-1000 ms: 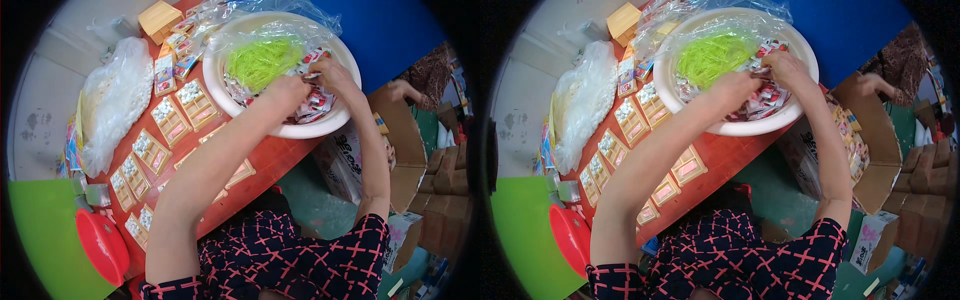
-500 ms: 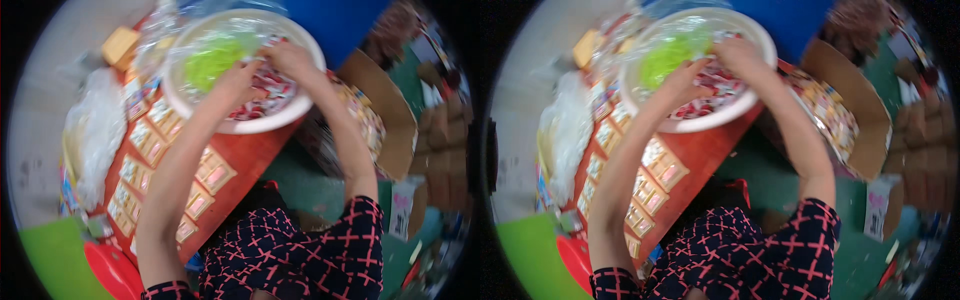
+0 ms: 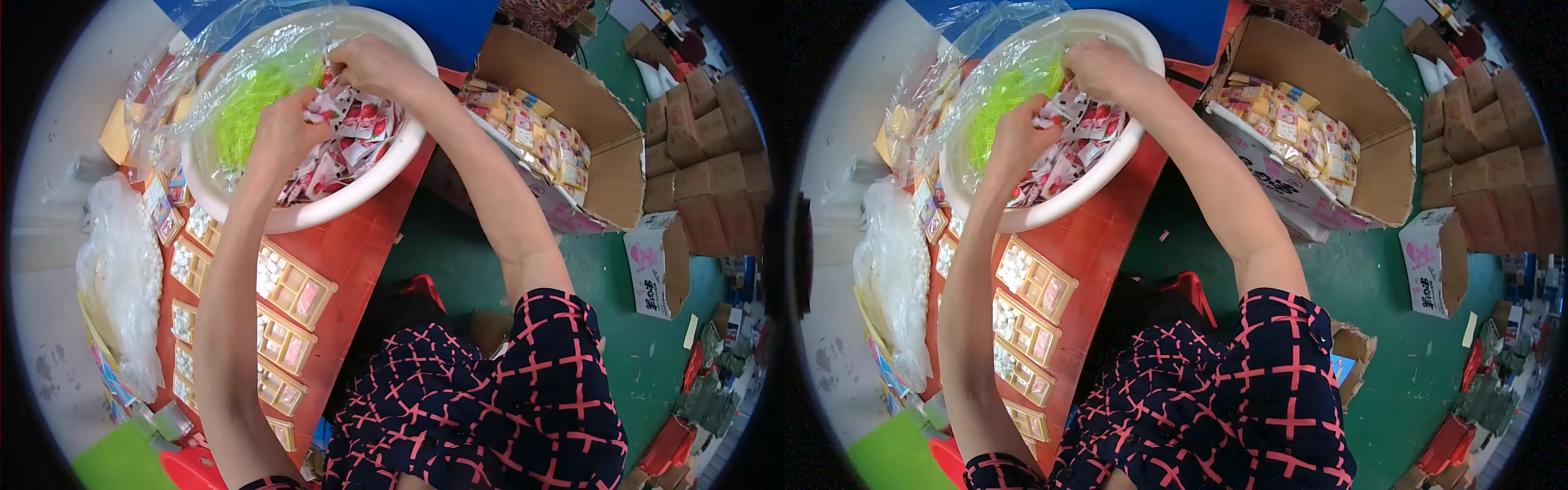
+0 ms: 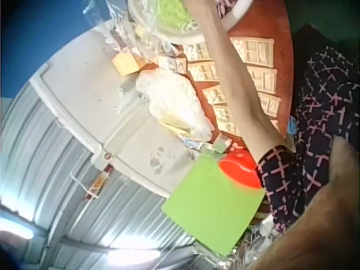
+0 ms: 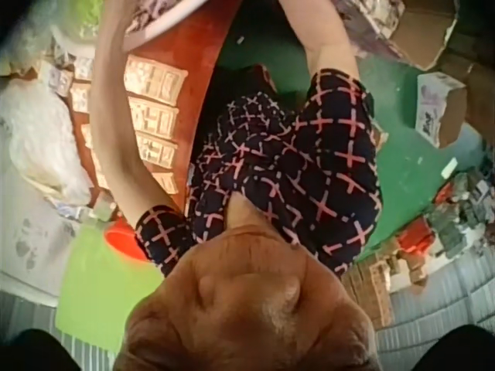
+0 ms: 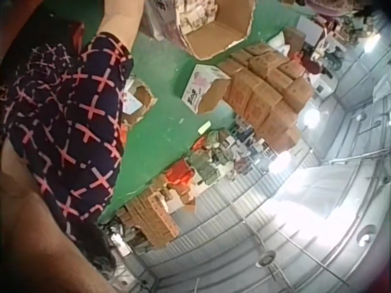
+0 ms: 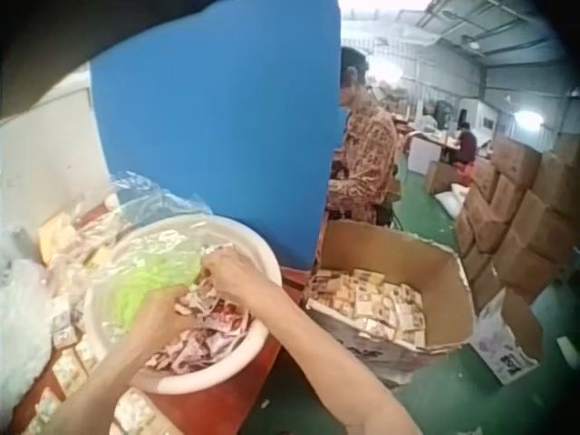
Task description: Placing white toy blocks into divided plastic trays, adding labels, and putting them into bags.
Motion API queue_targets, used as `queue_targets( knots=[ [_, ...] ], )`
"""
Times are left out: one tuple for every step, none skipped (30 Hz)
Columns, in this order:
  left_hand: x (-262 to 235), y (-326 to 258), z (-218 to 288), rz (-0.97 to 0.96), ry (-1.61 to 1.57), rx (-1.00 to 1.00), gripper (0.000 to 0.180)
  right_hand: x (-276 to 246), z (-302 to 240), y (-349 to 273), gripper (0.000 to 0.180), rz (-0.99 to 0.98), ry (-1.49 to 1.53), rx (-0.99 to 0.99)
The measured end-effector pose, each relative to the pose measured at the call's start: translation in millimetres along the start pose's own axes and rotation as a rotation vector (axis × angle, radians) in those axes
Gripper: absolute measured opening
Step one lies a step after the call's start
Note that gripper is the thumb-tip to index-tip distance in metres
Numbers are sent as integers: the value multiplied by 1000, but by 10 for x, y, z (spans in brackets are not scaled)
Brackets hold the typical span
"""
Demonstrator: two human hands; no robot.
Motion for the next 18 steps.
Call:
queue_targets(
  knots=[
    [-39,-8,-64,2,-83,-84,30,7,26,-18,19,-2,10,-8],
    [-79,-22,-115,14,-156,-94,29,24,33,-32,19,-59,92,24],
    [-140,-52,-147,27,-133,-126,29,92,32,-19,19,-121,182,49],
    [-110,-78,-181,-29,-353,-237,28,174,126,-15,19,-221,236,229],
    [-135,-134,-206,-66,-573,-343,28,229,173,-7,19,-326,282,396],
    [-138,-140,-203,-42,-561,-361,28,121,161,0,18,-273,265,316],
    [-111,-153,-163,-21,-851,-397,27,-17,122,-7,17,-215,247,236],
    [-92,-158,-139,0,-1145,-419,27,-39,138,-24,17,-219,253,212],
    [-129,-180,-148,21,-1140,-424,27,-44,163,-48,17,-185,326,190],
    [-144,-209,-135,8,-1265,-421,27,-35,184,-57,19,-151,398,170],
    [-156,-238,-114,-10,-1391,-413,28,-11,164,-66,19,-158,399,156],
    [-185,-277,-114,5,-1392,-413,28,-24,162,-75,21,-93,425,165],
    [-201,-328,-101,7,-1455,-417,28,-53,167,-77,24,-29,450,174],
    [-228,-383,-97,11,-1517,-421,28,-53,146,-61,22,-52,510,228],
    [-251,-427,-92,15,-1579,-424,27,-88,94,-54,22,-62,509,214],
    [-256,-459,-104,50,-1592,-460,25,-90,113,-91,20,-105,539,345],
    [-271,-475,-132,80,-1594,-462,25,-74,101,-105,18,-155,568,469],
    [-277,-499,-165,78,-1636,-460,26,-50,43,-39,17,-118,546,336]
  ],
)
Point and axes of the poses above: each hand's wrist, its own y-axis towards the middle knuckle, its own x-axis out of the palm, z = x × y, the point moved 6 cm from there along y, towards the middle knuckle, and after that the axes turned 13 degrees about y, right-handed, at the moved point
